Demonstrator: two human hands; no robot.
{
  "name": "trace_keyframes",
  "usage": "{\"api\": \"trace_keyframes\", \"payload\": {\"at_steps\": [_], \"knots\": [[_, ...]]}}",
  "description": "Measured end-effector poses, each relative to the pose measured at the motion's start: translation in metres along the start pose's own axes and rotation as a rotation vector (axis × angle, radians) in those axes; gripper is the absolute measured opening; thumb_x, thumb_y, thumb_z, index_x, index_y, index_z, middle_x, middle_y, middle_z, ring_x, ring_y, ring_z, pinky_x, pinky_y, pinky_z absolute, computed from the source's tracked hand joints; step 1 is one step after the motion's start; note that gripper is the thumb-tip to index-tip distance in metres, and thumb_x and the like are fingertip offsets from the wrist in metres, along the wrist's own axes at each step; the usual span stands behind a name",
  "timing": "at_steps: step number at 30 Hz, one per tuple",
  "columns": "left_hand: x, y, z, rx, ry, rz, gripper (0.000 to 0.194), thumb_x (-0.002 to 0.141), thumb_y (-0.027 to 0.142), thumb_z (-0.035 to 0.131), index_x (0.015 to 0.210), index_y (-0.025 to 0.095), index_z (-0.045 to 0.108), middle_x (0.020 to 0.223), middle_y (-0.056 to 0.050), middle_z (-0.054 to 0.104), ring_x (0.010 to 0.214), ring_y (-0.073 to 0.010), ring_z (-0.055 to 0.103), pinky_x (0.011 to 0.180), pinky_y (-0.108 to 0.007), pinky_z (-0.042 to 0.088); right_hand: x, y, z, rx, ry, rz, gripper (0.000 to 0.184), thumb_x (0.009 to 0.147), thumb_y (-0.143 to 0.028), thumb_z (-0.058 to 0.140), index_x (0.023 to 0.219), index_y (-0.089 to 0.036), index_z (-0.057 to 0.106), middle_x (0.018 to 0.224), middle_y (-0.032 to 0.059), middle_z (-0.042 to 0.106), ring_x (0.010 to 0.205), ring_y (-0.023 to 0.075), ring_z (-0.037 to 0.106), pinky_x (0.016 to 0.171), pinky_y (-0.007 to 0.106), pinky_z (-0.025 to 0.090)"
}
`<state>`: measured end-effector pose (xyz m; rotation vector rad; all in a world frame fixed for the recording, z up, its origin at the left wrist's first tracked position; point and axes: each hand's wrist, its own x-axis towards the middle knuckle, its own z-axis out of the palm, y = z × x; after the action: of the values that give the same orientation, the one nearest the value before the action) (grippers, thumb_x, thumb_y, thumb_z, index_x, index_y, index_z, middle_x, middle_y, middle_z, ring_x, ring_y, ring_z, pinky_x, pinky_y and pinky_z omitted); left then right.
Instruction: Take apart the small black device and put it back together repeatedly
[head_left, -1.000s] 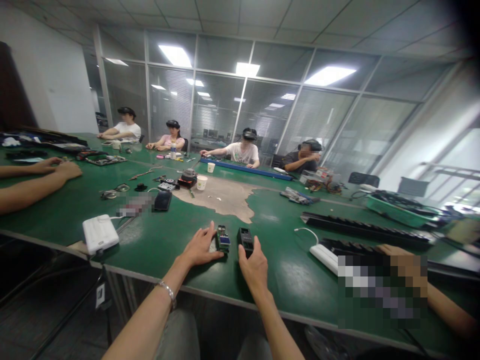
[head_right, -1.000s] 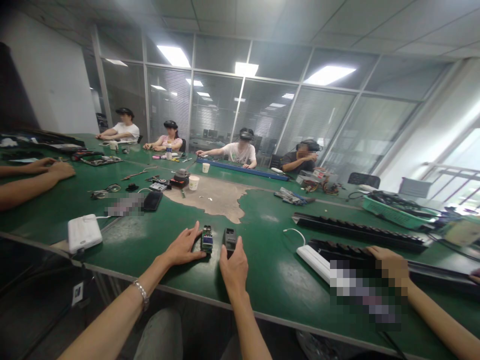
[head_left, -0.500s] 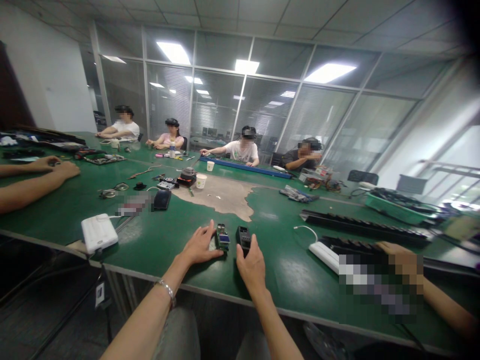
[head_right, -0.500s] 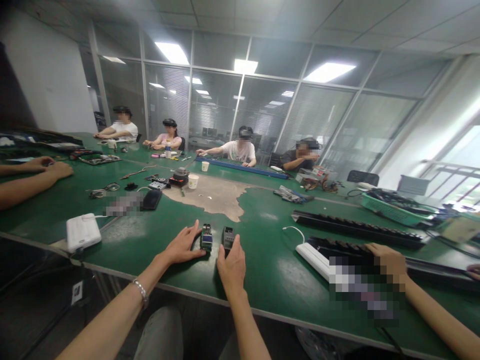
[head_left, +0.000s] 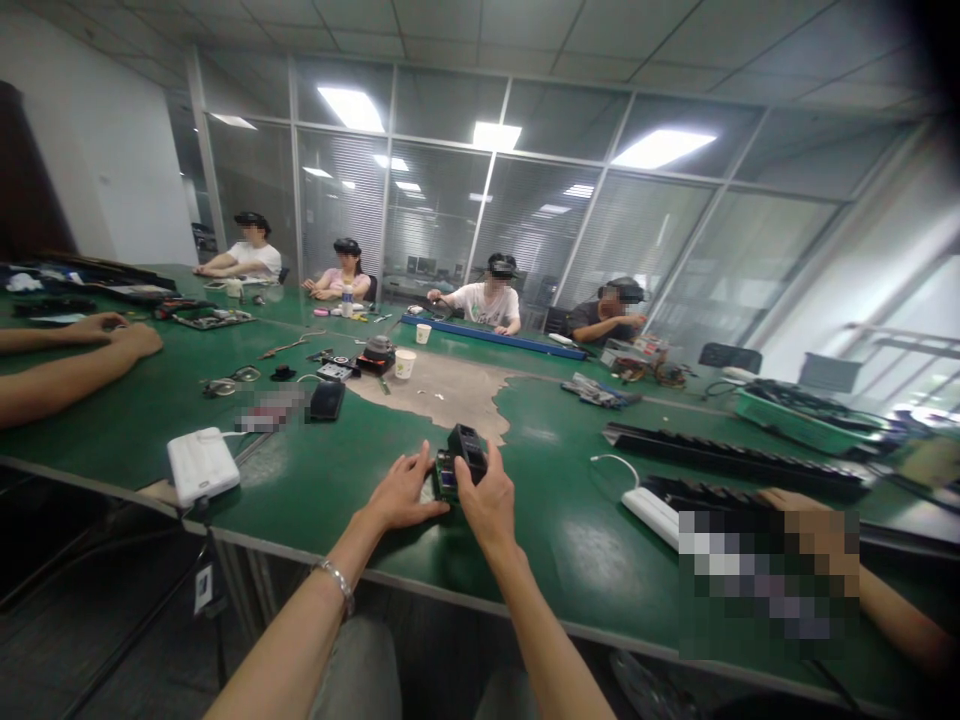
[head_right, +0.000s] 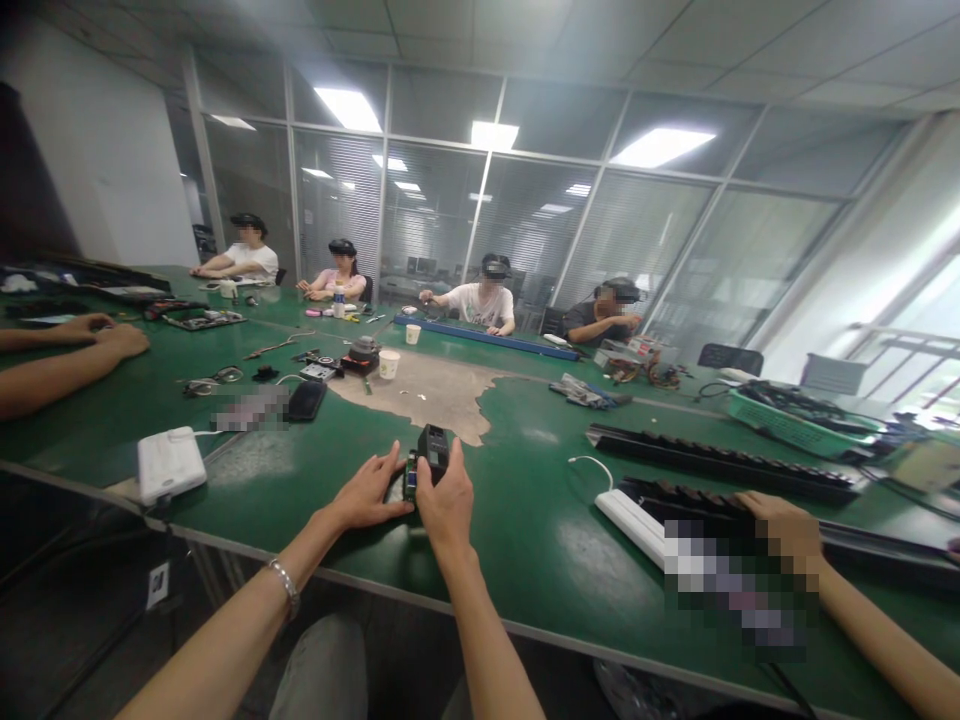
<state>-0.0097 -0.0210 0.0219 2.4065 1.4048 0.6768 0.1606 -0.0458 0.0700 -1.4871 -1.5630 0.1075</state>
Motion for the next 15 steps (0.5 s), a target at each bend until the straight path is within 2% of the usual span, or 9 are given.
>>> {"api": "trace_keyframes", "payload": {"at_steps": [7,15], "knots": [[-0.001,0.001,-0.001,-0.02,0.021,0.002,0.11,0.079,0.061,0.058,0.15,0.013,-0.011,0.146,-0.014,0.041,0.137,-0.0304,0.03,0.113,-0.047,0.019,-0.006,-0.007,0.015,-0.074,-0.088,-0.022,0.068,0.087,-0.041,0.05,0.141,-0.002,0.035,0.125,0.0231,0.057,0.112,0.0306,0.059,0.092,0.038,0.045],[-0.001,0.0,0.0,-0.011,0.013,0.05,0.112,0.077,0.044,0.06,0.146,0.012,-0.022,0.149,-0.014,0.036,0.14,-0.0264,0.026,0.116,-0.046,0.014,-0.02,-0.003,0.024,-0.156,-0.15,-0.054,0.068,0.086,-0.034,0.052,0.141,0.0,0.033,0.125,0.0245,0.057,0.111,0.0299,0.059,0.091,0.036,0.045]]}}
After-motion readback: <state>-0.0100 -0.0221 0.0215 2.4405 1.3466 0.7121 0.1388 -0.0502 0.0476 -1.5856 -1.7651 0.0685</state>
